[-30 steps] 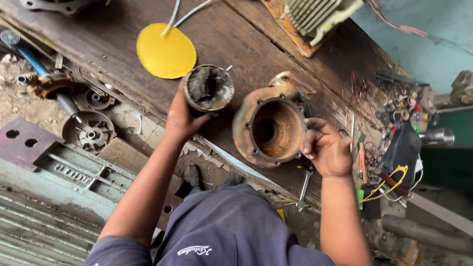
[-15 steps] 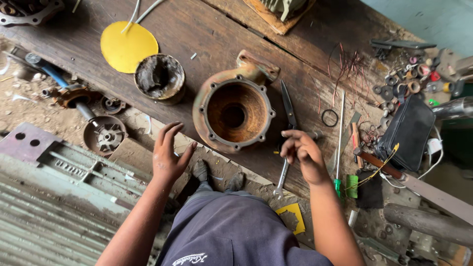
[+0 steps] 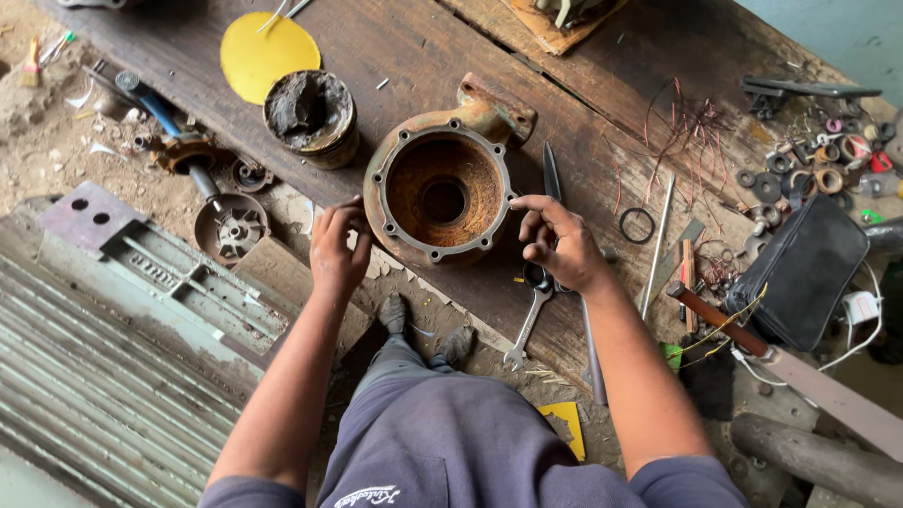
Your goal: The person repeatedly touches and points at the inner and outer surfaces of a cylindrical metal housing on a workbench. They also briefly touch a small container of dark paste. The person does not use any tools and does not complete a repair or cleaning action.
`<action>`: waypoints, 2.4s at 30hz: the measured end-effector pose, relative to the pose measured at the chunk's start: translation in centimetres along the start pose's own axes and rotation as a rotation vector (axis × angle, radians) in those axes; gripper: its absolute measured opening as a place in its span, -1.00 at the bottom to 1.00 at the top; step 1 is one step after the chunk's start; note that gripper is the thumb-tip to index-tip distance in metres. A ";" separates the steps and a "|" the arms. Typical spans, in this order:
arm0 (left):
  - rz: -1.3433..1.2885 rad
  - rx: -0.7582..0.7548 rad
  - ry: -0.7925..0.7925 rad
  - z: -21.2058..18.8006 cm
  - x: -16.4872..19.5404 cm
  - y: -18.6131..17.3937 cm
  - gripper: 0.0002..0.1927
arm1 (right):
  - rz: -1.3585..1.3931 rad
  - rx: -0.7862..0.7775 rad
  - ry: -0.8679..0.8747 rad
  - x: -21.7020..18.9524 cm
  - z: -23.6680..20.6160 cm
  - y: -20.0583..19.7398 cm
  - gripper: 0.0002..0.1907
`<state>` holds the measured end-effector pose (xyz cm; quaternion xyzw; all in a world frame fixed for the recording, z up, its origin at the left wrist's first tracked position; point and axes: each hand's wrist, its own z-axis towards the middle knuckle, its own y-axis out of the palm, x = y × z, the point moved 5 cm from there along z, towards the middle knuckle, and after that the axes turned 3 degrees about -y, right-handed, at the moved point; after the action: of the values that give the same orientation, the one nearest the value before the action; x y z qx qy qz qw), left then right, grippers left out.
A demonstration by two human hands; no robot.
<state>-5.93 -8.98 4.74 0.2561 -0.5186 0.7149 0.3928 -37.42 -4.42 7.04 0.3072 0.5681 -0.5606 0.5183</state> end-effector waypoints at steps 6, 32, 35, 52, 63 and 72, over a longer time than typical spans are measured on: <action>0.144 0.092 -0.042 1.5 0.2 0.6 -0.78 | -0.206 -0.016 0.012 -0.1 0.7 0.4 -0.06; 0.130 0.076 0.025 1.7 -1.1 -0.1 -0.78 | -0.220 0.082 0.030 0.2 -2.2 3.1 -0.11; 0.055 0.041 0.019 1.7 -1.4 -0.8 -0.83 | -0.240 0.119 0.067 -0.4 -2.8 4.4 -0.15; -0.219 -0.242 0.289 2.1 1.1 -2.5 0.50 | -0.259 0.332 0.182 -5.1 -3.0 11.2 -0.18; -0.261 -0.265 0.288 3.0 0.1 -3.7 0.37 | -0.357 0.428 0.113 -5.8 -3.2 15.5 -0.14; -0.253 -0.230 0.308 2.9 -0.4 -3.3 0.37 | -0.504 0.373 0.260 -4.8 -4.0 16.6 -0.04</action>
<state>-3.08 -11.28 7.16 0.1604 -0.4946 0.6267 0.5805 -21.63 3.57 5.59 0.3155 0.5752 -0.7215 0.2215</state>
